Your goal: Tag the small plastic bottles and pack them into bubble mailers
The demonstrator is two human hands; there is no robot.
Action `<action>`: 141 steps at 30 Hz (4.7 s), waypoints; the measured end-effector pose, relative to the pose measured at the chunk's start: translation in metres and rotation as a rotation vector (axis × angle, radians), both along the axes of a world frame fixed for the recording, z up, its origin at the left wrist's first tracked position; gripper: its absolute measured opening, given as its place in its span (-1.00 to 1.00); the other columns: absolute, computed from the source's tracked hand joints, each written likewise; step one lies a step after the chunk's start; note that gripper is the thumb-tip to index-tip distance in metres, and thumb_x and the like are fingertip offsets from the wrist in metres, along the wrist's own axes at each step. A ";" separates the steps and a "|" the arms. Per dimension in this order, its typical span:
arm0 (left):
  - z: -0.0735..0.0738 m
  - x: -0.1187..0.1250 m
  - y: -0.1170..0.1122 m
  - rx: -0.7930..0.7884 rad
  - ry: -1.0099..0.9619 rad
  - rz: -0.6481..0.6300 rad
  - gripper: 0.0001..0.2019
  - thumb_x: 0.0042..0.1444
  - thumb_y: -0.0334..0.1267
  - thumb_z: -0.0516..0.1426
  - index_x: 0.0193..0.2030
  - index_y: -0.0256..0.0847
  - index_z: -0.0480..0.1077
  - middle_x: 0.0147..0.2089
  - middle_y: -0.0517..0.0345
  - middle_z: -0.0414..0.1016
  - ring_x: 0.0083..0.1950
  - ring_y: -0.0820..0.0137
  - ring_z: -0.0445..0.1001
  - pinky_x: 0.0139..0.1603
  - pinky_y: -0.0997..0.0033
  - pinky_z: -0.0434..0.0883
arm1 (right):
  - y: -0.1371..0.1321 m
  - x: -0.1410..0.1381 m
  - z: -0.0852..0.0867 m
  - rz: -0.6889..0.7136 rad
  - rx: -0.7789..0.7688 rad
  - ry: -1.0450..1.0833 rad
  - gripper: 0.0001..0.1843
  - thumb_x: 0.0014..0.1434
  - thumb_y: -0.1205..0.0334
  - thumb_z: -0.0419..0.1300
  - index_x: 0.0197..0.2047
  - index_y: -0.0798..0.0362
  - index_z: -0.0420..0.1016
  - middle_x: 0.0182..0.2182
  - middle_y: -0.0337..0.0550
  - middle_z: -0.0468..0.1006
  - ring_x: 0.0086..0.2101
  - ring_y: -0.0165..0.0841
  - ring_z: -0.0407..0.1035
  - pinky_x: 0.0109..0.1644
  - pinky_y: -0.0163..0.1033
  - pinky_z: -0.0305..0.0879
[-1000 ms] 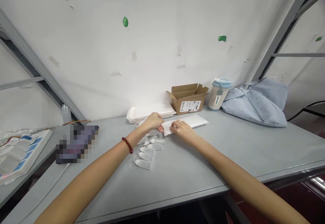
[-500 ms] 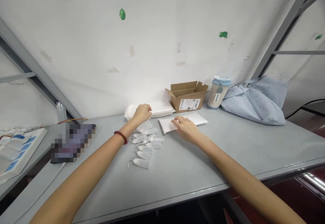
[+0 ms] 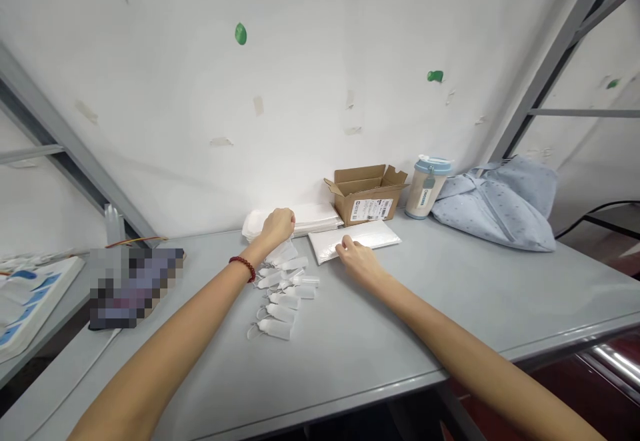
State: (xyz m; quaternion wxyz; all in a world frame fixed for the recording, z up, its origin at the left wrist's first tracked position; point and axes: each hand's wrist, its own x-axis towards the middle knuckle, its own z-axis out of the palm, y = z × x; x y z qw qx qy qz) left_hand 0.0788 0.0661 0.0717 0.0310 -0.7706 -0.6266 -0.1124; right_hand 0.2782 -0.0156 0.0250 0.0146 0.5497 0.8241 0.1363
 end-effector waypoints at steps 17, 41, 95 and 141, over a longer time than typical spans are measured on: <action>-0.011 0.012 -0.099 0.446 0.169 -0.221 -0.74 0.10 -0.58 -0.13 -0.26 -0.27 0.31 -0.21 0.00 0.41 -0.27 0.34 0.43 -0.37 0.43 0.33 | -0.009 -0.009 0.004 0.231 0.581 0.413 -0.73 0.18 0.32 0.05 -0.04 0.16 0.33 -0.05 0.15 0.33 -0.02 -0.07 0.18 0.01 -0.01 0.18; -0.019 -0.050 -0.073 -0.030 -1.511 0.088 -0.74 -0.17 -0.22 0.17 -0.34 -0.35 0.41 -0.40 0.13 0.43 -0.47 0.49 0.32 -0.55 0.54 0.24 | -0.003 -0.014 -0.013 0.175 0.574 0.301 -0.48 0.13 0.54 -0.14 0.17 0.26 0.21 0.17 0.19 0.23 0.20 -0.10 0.03 0.16 0.05 0.03; -0.023 -0.070 -0.091 -0.093 -0.428 0.210 -0.79 -0.06 -0.18 0.06 -0.48 -0.17 0.49 -0.37 0.11 0.57 -0.25 0.22 0.49 -0.31 0.40 0.31 | -0.020 0.004 0.008 0.358 0.175 0.558 -0.44 0.05 0.15 0.19 0.11 0.03 0.18 -0.05 0.04 0.29 -0.04 -0.10 0.16 -0.02 -0.01 0.13; -0.034 -0.092 -0.081 -0.038 -0.479 0.027 -0.64 -0.02 -0.10 0.05 -0.14 -0.21 0.47 -0.30 0.07 0.53 -0.28 0.29 0.44 -0.23 0.37 0.33 | -0.020 0.001 0.007 0.336 0.248 0.589 -0.55 0.08 0.18 0.17 0.04 0.05 0.25 -0.11 0.03 0.31 -0.09 -0.15 0.19 -0.04 -0.05 0.14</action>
